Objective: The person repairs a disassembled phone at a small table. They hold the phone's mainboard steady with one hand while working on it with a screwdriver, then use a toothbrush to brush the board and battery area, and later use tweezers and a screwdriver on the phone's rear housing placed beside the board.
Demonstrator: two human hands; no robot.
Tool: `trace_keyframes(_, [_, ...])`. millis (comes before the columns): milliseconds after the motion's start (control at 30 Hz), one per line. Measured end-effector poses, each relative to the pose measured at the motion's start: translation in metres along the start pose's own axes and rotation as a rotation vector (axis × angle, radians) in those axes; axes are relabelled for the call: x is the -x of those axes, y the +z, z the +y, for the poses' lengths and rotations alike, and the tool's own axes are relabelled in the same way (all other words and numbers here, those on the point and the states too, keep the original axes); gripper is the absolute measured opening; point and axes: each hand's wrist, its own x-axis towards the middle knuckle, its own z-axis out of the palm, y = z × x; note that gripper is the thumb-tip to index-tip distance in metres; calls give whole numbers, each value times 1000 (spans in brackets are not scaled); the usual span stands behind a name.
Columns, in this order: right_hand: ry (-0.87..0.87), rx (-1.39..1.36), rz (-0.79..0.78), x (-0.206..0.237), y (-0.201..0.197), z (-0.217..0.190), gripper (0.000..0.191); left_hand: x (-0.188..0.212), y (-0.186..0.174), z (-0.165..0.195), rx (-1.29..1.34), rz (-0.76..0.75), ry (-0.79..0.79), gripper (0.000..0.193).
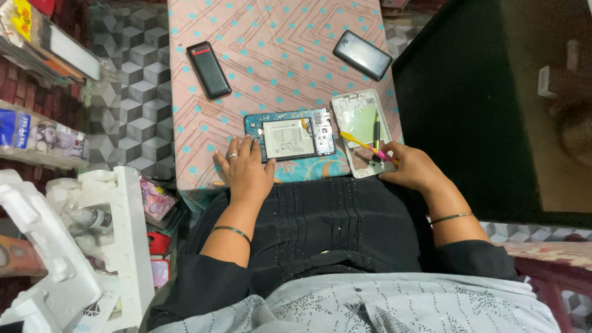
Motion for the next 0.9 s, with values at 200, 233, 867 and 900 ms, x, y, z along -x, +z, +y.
trace_keyframes(200, [-11, 27, 127, -9, 13, -1, 67, -1, 2, -1, -2, 22, 12, 60])
trace_keyframes(233, [-13, 31, 153, -11, 14, -2, 65, 0, 2, -1, -2, 22, 13, 59])
trace_keyframes(867, [-98, -135, 6, -11, 12, -35, 37, -2, 1, 3, -9, 26, 5, 58])
trace_keyframes(900, [-146, -130, 52, -11, 12, -33, 36, -3, 1, 3, -1, 27, 2, 58])
